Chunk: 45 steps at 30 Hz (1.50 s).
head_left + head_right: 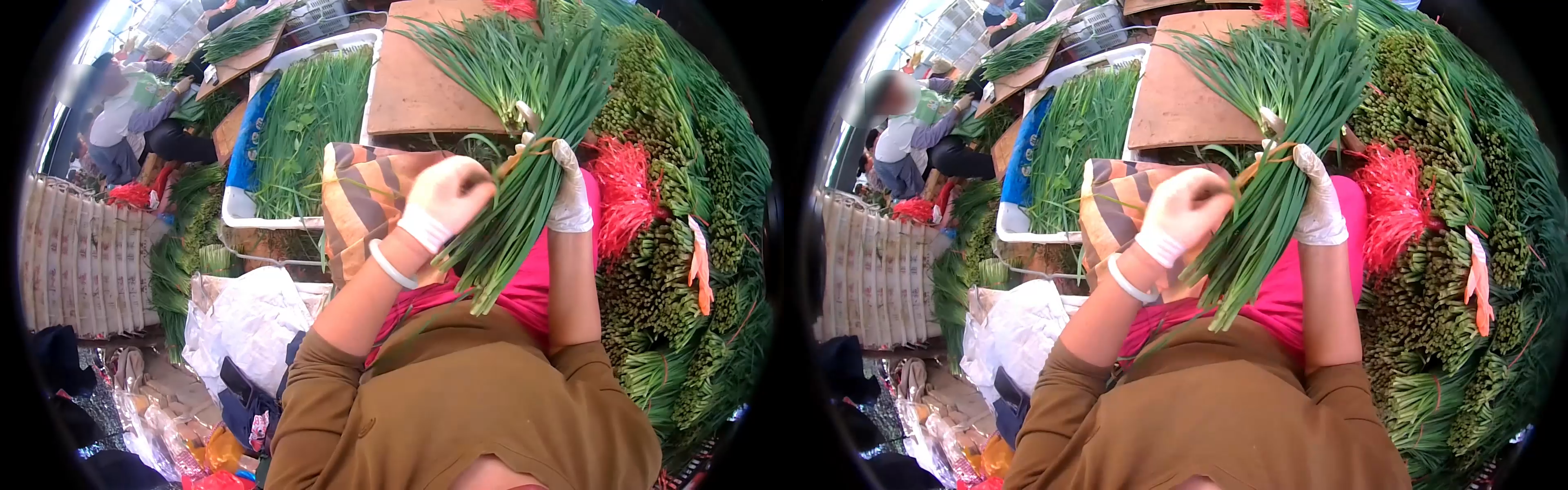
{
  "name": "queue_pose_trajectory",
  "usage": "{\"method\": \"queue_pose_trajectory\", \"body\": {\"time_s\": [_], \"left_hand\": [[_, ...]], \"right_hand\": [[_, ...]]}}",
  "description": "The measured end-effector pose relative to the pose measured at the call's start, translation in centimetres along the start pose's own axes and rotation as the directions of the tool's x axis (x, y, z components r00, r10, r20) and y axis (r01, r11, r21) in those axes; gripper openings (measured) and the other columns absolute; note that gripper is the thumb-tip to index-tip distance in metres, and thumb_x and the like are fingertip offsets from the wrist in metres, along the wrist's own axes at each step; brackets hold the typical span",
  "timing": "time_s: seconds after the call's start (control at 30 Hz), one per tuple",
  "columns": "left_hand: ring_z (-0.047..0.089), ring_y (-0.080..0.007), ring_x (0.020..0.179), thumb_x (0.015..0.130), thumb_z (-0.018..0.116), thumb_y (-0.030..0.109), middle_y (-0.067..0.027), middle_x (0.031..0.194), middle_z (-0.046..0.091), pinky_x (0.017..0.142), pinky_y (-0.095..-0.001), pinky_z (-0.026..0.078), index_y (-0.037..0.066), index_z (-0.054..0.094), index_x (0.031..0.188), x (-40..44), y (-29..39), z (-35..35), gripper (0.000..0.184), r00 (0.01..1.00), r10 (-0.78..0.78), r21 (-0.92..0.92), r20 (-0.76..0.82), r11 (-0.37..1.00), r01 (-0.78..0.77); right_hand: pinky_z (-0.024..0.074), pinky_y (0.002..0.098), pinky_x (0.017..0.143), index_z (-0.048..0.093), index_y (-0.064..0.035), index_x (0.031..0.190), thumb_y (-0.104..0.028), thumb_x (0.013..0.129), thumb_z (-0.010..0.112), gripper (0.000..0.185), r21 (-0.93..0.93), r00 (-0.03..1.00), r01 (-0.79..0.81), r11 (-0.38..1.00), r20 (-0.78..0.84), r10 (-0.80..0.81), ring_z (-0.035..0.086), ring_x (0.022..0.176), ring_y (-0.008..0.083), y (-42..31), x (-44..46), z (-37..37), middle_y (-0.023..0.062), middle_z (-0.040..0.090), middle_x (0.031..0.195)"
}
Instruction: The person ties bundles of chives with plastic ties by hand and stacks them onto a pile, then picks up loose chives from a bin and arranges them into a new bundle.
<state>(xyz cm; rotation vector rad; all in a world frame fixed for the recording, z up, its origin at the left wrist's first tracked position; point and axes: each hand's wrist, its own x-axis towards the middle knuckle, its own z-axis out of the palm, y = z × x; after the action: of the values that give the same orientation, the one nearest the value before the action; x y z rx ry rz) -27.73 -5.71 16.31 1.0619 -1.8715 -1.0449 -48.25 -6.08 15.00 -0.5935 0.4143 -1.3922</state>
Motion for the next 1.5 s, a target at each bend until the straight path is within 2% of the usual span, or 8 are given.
{"method": "queue_pose_trajectory", "body": {"time_s": [0.2,0.37,0.57,0.73,1.1,1.3,1.4,1.5], "left_hand": [[0.059,-0.0202,0.077,0.089,0.061,0.018,-0.0029,0.080,0.062,0.079,-0.0337,0.050,0.010,0.061,0.081,3.0,-7.2,-8.0,0.011,0.776,-0.504,-0.924,-0.378,0.157,-0.348],[0.057,-0.0198,0.105,0.089,0.060,0.016,-0.0138,0.129,0.051,0.088,-0.0343,0.047,0.006,0.037,0.138,2.1,-7.3,-5.3,0.055,0.946,-0.293,-0.655,-0.142,0.744,0.132],[0.057,-0.0260,0.106,0.078,0.070,0.019,-0.0196,0.113,0.060,0.095,-0.0339,0.043,-0.001,0.053,0.122,0.1,-2.8,1.8,0.051,0.963,-0.145,-0.208,0.229,0.959,0.193],[0.057,-0.0092,0.088,0.086,0.058,0.001,-0.0041,0.094,0.063,0.080,-0.0234,0.046,0.000,0.064,0.098,1.5,-3.0,-1.1,0.014,0.909,-0.264,-0.604,-0.323,0.797,0.017],[0.060,-0.0342,0.067,0.081,0.063,0.031,-0.0138,0.072,0.061,0.058,-0.0433,0.048,0.007,0.062,0.081,-6.2,3.1,-1.0,0.024,0.811,-0.078,0.358,0.580,0.919,-0.168],[0.061,-0.0348,0.060,0.088,0.052,0.029,-0.0140,0.064,0.061,0.056,-0.0465,0.048,0.007,0.062,0.078,-8.2,0.1,-4.6,0.026,0.860,-0.131,0.488,0.494,0.860,-0.149],[0.062,-0.0357,0.072,0.082,0.061,0.026,-0.0159,0.077,0.064,0.066,-0.0451,0.049,0.007,0.064,0.086,-8.8,-0.9,-6.8,0.020,0.596,-0.575,0.716,0.560,0.698,0.001],[0.060,-0.0365,0.093,0.076,0.067,0.022,-0.0189,0.102,0.062,0.080,-0.0435,0.048,0.004,0.061,0.103,-7.3,-0.2,-8.2,0.033,0.875,-0.216,0.498,0.433,0.867,-0.032]], "right_hand": [[0.0519,0.0343,0.087,0.026,-0.0027,0.144,-0.031,0.077,0.074,0.088,0.062,0.999,-0.034,0.997,0.026,0.033,0.061,0.092,0.0171,-0.8,-0.9,-1.0,0.0031,0.061,0.100],[0.0508,0.0318,0.087,0.017,-0.0018,0.147,-0.033,0.077,0.074,0.096,0.034,0.999,-0.051,0.998,0.012,0.051,0.061,0.089,0.0141,-0.7,-1.0,-0.8,0.0000,0.057,0.095],[0.0506,0.0312,0.084,0.016,-0.0008,0.147,-0.032,0.078,0.073,0.095,-0.001,0.996,-0.059,0.998,-0.061,0.059,0.059,0.085,0.0128,-0.6,-0.8,0.5,-0.0012,0.055,0.090],[0.0489,0.0275,0.075,0.015,0.0014,0.146,-0.032,0.080,0.071,0.093,-0.041,0.998,0.062,0.997,0.016,-0.061,0.051,0.070,0.0100,-2.9,-0.6,-0.2,-0.0035,0.047,0.080],[0.0537,0.0311,0.082,0.023,-0.0005,0.145,-0.026,0.078,0.072,0.087,-0.053,0.988,0.147,0.988,-0.045,-0.149,0.062,0.083,0.0158,-4.5,0.6,-1.6,0.0035,0.061,0.092],[0.0518,0.0295,0.083,0.019,-0.0006,0.146,-0.017,0.079,0.071,0.086,0.038,0.979,0.199,0.979,-0.043,-0.198,0.059,0.085,0.0158,-6.0,0.7,-0.8,0.0012,0.056,0.091],[0.0502,0.0325,0.084,0.017,-0.0021,0.146,-0.019,0.080,0.069,0.086,0.039,0.949,0.303,0.952,-0.104,-0.297,0.058,0.085,0.0136,-8.5,0.5,-1.5,-0.0009,0.057,0.092],[0.0529,0.0310,0.086,0.018,-0.0115,0.148,-0.020,0.086,0.064,0.077,0.131,0.962,0.249,0.960,0.080,-0.260,0.061,0.093,0.0121,-10.0,0.0,-2.4,-0.0008,0.062,0.100]]}}
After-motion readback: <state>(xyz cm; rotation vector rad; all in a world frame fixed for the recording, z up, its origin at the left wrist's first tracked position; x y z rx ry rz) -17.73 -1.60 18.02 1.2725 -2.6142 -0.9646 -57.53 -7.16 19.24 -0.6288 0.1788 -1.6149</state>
